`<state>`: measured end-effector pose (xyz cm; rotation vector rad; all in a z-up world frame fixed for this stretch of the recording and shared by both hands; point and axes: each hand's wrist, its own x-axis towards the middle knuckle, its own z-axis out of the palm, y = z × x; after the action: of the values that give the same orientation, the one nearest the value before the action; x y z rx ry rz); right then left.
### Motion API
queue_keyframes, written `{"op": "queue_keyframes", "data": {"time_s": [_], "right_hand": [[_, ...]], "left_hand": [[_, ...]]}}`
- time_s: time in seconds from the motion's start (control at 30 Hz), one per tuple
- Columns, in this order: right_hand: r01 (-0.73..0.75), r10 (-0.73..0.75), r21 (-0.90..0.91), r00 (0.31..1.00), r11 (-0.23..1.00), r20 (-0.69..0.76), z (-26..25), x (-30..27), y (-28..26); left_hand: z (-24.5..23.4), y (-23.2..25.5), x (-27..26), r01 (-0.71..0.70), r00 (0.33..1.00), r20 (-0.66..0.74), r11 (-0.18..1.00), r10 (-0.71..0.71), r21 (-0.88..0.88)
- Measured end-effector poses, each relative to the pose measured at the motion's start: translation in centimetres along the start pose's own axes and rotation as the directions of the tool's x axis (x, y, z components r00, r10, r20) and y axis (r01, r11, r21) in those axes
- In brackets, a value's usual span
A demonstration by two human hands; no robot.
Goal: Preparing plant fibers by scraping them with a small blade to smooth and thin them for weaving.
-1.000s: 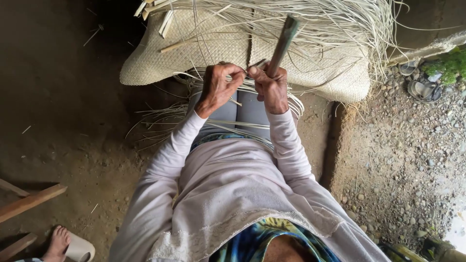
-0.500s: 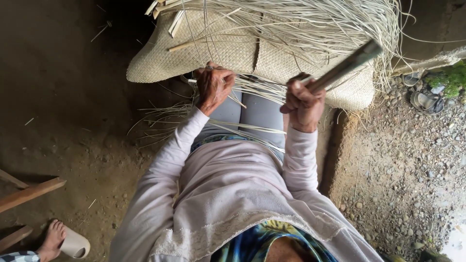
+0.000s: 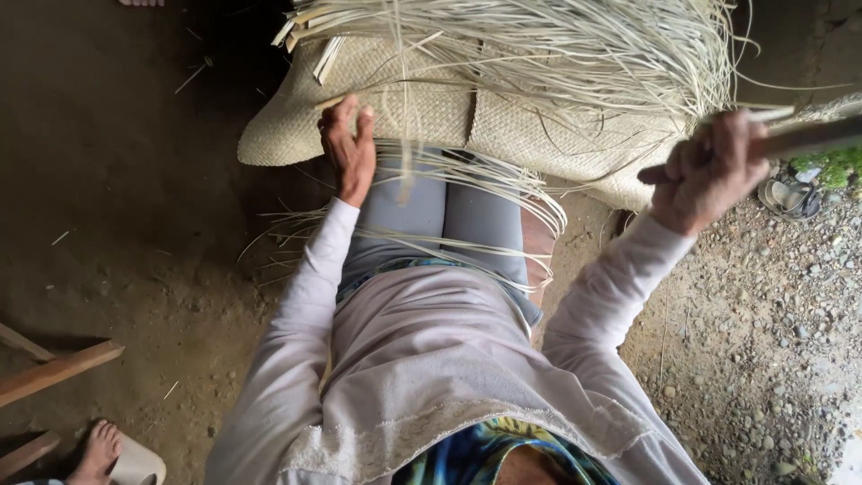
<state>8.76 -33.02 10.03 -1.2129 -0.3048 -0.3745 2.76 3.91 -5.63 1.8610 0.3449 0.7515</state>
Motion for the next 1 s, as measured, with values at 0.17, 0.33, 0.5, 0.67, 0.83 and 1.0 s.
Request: {"op": "queue_keyframes", "data": {"time_s": [0.17, 0.33, 0.5, 0.67, 0.83, 1.0], "right_hand": [[0.055, 0.092, -0.782, 0.985, 0.621, 0.143, -3.8, 2.2, 7.2], [0.101, 0.284, -0.879, 0.924, 0.466, 0.257, -0.7, -0.8, 9.2], [0.029, 0.302, -0.642, 0.865, 0.766, 0.4, 4.5, -3.9, 6.2], [-0.148, 0.392, -0.532, 0.837, 0.834, 0.382, 7.5, -5.3, 4.0], [-0.361, 0.457, -0.331, 0.843, 0.872, 0.283, 10.0, -5.8, 3.1], [-0.472, 0.491, -0.134, 0.838, 0.871, 0.238, 11.9, -5.9, 3.9]], "left_hand": [[0.4, -1.3, 4.2, 0.554, 0.823, 0.062, 0.773, -0.565, -0.31], [0.9, 1.1, 8.9, 0.592, 0.795, 0.093, 0.733, -0.6, -0.335], [3.7, -4.3, 13.5, 0.627, 0.768, 0.302, 0.761, -0.565, -0.168], [4.3, -1.2, 15.1, 0.612, 0.79, 0.304, 0.706, -0.532, -0.355], [4.8, 4.2, 11.0, 0.183, 0.953, 0.279, 0.955, -0.115, -0.234], [4.0, 9.4, 1.7, -0.025, 0.847, 0.497, 0.949, 0.188, -0.316]]}}
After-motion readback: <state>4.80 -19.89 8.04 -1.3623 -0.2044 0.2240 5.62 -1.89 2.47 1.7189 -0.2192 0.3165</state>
